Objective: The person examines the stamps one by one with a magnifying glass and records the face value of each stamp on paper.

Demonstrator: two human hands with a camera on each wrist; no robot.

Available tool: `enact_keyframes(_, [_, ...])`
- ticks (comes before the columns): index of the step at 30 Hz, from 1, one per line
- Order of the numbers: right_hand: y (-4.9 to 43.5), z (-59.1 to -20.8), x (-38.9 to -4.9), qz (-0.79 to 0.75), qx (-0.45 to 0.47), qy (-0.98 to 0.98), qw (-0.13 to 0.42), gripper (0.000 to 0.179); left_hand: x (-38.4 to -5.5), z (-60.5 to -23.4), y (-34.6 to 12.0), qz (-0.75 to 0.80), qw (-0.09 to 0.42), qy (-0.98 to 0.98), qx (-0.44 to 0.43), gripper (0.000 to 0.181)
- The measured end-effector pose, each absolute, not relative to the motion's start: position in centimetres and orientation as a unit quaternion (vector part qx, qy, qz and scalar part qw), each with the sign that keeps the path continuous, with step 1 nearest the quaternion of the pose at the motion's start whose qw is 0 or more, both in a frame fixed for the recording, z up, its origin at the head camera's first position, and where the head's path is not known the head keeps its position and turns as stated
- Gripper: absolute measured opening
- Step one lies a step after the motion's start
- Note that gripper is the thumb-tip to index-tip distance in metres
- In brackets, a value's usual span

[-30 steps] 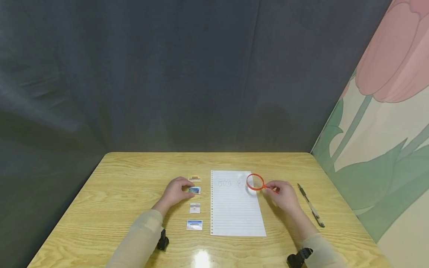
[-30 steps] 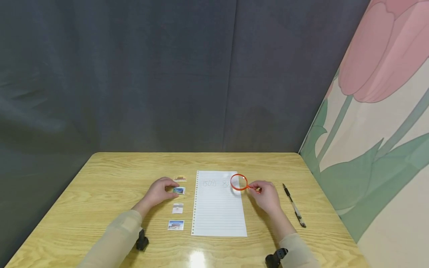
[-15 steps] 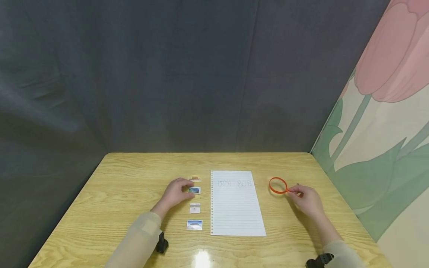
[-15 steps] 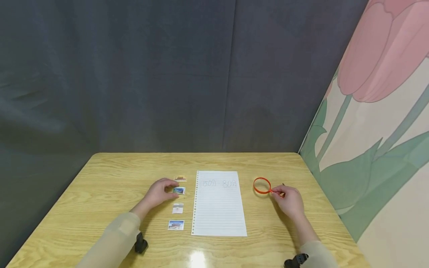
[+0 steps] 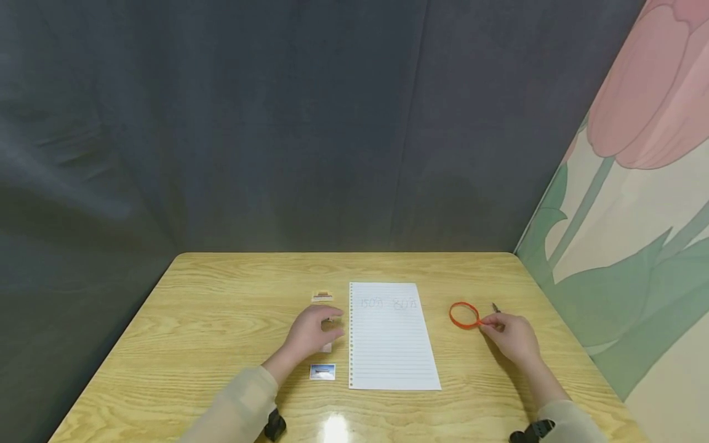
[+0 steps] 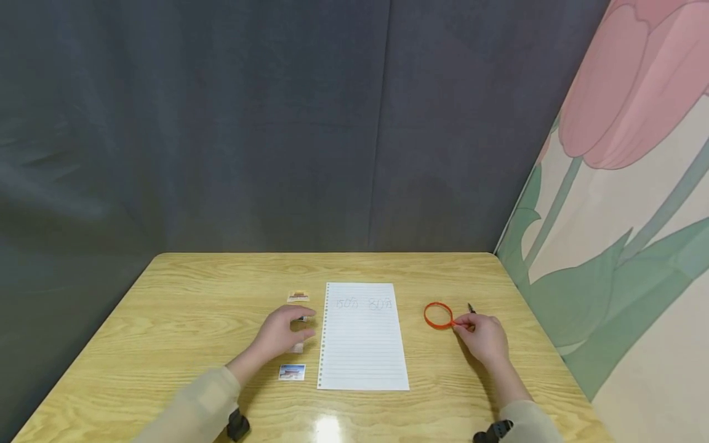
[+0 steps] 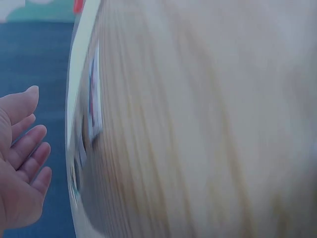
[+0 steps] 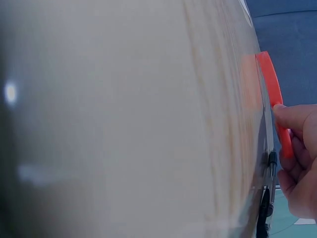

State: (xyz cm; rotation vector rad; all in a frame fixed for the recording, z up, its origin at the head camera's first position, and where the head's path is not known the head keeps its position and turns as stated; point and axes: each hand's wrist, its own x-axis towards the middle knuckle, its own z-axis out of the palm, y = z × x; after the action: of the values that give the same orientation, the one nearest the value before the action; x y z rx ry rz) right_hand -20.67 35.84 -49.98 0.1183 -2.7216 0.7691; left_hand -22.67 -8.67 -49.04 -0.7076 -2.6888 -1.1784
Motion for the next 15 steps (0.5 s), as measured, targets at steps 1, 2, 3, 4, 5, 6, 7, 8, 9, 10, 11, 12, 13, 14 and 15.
enact_keyframes(1, [35.8,-50.0,-20.6,0.265,0.042,-0.951,0.153,0.005,-22.4,-48.9,-8.3,-0.390,0.057,-0.888,-0.237,0.034])
enact_keyframes(2, [35.9,-50.0,-20.6,0.262,0.044,-0.952,0.151,0.005,-22.1,-48.8,-8.0,-0.394,0.050,-0.885,-0.241,0.034])
enact_keyframes(3, [35.9,-50.0,-20.6,0.259,0.045,-0.953,0.150,0.005,-21.8,-48.8,-7.7,-0.397,0.042,-0.884,-0.242,0.035])
enact_keyframes(4, [35.9,-50.0,-20.6,0.257,0.044,-0.954,0.148,0.005,-21.6,-48.8,-7.4,-0.399,0.035,-0.884,-0.243,0.035])
enact_keyframes(5, [35.9,-50.0,-20.6,0.255,0.044,-0.955,0.145,0.006,-21.3,-48.9,-7.1,-0.399,0.030,-0.883,-0.246,0.035])
enact_keyframes(6, [35.9,-50.0,-20.7,0.252,0.043,-0.956,0.143,0.006,-21.1,-48.9,-6.9,-0.397,0.025,-0.883,-0.248,0.036])
enact_keyframes(7, [36.0,-50.1,-20.7,0.250,0.043,-0.957,0.141,0.005,-20.9,-48.9,-6.6,-0.397,0.022,-0.883,-0.250,0.037])
enact_keyframes(8, [36.0,-50.1,-20.7,0.248,0.043,-0.958,0.138,0.006,-20.6,-49.0,-6.4,-0.398,0.019,-0.882,-0.251,0.037])
enact_keyframes(9, [36.0,-50.1,-20.7,0.247,0.041,-0.958,0.137,0.006,-20.4,-49.0,-6.2,-0.398,0.016,-0.882,-0.252,0.038])
enact_keyframes(10, [36.1,-50.1,-20.7,0.246,0.041,-0.958,0.140,0.007,-20.2,-49.0,-5.9,-0.398,0.014,-0.882,-0.253,0.038])
enact_keyframes(11, [36.2,-50.1,-20.8,0.245,0.042,-0.958,0.143,0.007,-20.0,-49.0,-5.7,-0.397,0.012,-0.882,-0.253,0.038])
enact_keyframes(12, [36.3,-50.0,-20.8,0.245,0.040,-0.958,0.147,0.007,-19.9,-49.0,-5.6,-0.395,0.010,-0.883,-0.252,0.038])
enact_keyframes(13, [36.4,-50.0,-20.9,0.244,0.039,-0.957,0.153,0.008,-19.7,-49.0,-5.4,-0.392,0.011,-0.884,-0.255,0.039])
enact_keyframes(14, [36.6,-50.0,-21.0,0.244,0.040,-0.956,0.160,0.009,-19.6,-49.1,-5.3,-0.390,0.012,-0.884,-0.257,0.039])
enact_keyframes(15, [36.8,-49.9,-21.0,0.246,0.039,-0.954,0.169,0.010,-19.6,-49.2,-5.1,-0.388,0.014,-0.884,-0.260,0.039])
